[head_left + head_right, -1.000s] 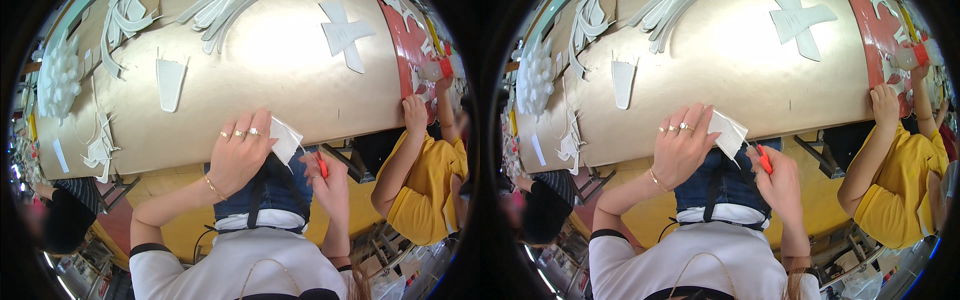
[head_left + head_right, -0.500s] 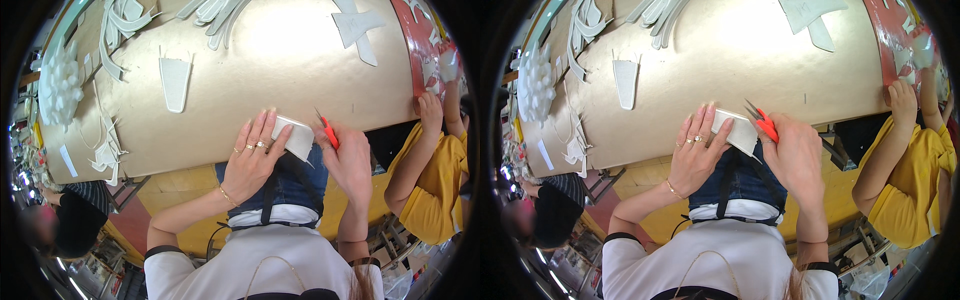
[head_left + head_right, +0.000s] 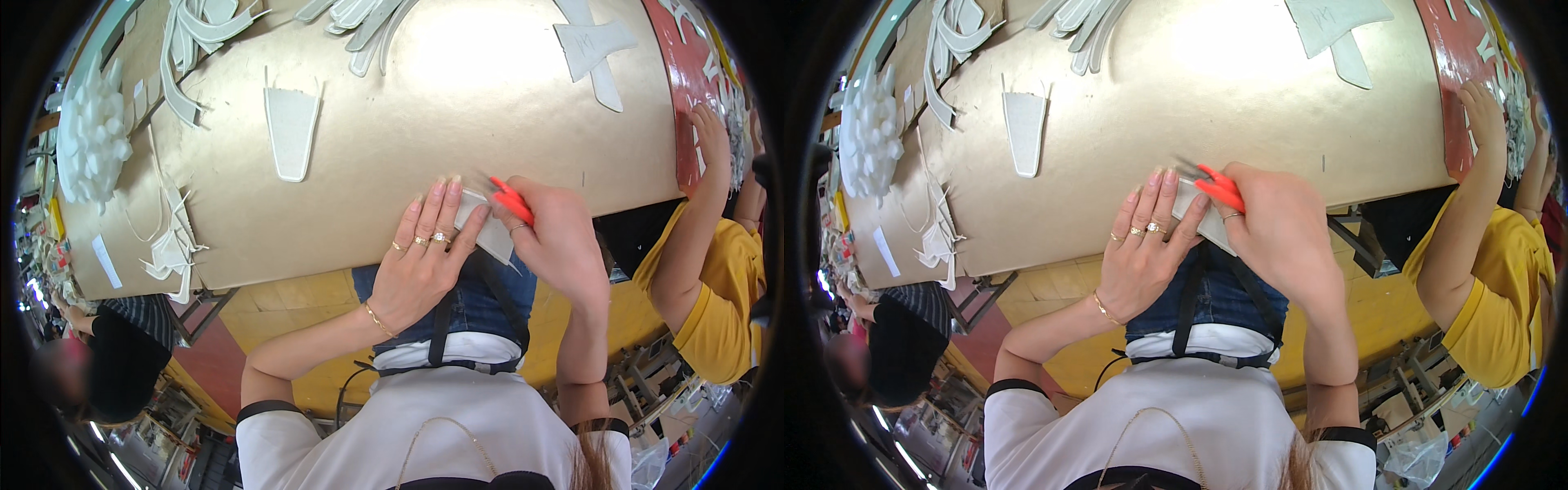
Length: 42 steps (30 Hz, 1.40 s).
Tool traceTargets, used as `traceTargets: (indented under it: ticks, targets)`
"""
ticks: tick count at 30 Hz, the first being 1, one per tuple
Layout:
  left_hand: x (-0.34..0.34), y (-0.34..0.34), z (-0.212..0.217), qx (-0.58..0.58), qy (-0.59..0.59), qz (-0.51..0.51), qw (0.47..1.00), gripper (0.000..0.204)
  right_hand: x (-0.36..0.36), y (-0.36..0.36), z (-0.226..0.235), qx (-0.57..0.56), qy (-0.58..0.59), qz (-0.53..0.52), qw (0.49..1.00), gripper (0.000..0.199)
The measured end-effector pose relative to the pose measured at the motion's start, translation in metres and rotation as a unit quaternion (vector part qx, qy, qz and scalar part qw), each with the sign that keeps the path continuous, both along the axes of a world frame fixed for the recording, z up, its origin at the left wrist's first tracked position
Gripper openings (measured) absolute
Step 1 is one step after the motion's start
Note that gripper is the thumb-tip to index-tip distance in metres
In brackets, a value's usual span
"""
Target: The person uses red-handled scissors to trim white foam pieces on a workbench. They repeatedly pick up foam strips, cut along edges, and set the trimmed pieces aside. A coworker in a yellow shirt works nearby on similar materials.
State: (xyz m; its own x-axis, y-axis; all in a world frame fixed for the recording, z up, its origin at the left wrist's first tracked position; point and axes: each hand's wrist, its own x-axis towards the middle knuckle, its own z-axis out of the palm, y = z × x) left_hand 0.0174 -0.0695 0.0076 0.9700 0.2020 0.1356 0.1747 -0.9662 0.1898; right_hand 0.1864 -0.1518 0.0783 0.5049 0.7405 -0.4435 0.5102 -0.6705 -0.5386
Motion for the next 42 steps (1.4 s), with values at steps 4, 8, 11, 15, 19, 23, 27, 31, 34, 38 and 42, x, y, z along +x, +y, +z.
traceTargets:
  ticks: [4, 8, 11, 15, 19, 23, 27, 31, 34, 38, 42]
  targets:
    - [0.001, 0.0, 0.0, 0.032, 0.003, -0.003, 0.999, 0.046, -0.003, 0.002, -0.003, 0.071, 0.024, -0.04, 0.996, 0.02]
    - [0.002, -0.001, 0.003, 0.044, 0.015, -0.001, 0.999, 0.046, -0.002, -0.003, -0.001, 0.108, 0.109, -0.101, 0.983, 0.019]
    - [0.003, 0.001, 0.003, 0.06, 0.003, -0.006, 0.998, 0.045, -0.002, -0.013, -0.002, 0.079, 0.091, -0.113, 0.986, 0.013]
    - [0.002, 0.0, 0.003, 0.062, 0.024, -0.006, 0.998, 0.052, -0.001, -0.035, -0.006, 0.084, 0.061, -0.151, 0.983, 0.027]
    - [0.003, -0.002, 0.004, 0.027, 0.025, 0.004, 0.999, 0.062, -0.001, -0.051, -0.01, 0.077, 0.061, -0.158, 0.982, 0.023]
    - [0.004, -0.002, 0.008, -0.022, 0.021, 0.02, 0.999, 0.068, -0.001, -0.052, -0.014, 0.092, 0.039, -0.145, 0.984, 0.017]
    - [0.007, -0.006, 0.01, 0.004, 0.037, 0.038, 0.999, 0.069, 0.0, -0.051, -0.015, 0.093, 0.035, -0.135, 0.986, 0.013]
    - [0.008, -0.007, 0.012, 0.026, 0.053, 0.038, 0.998, 0.068, 0.001, -0.05, -0.014, 0.057, 0.048, -0.148, 0.986, 0.017]
    - [0.008, -0.008, 0.013, 0.029, 0.066, 0.038, 0.997, 0.067, 0.001, -0.048, -0.014, 0.062, 0.05, -0.154, 0.985, 0.019]
    - [0.008, -0.008, 0.014, 0.043, 0.076, 0.035, 0.996, 0.067, 0.004, -0.047, -0.012, 0.05, 0.054, -0.156, 0.985, 0.02]
    - [0.008, -0.008, 0.014, 0.058, 0.085, 0.036, 0.994, 0.068, 0.006, -0.047, -0.012, 0.037, 0.063, -0.149, 0.986, 0.019]
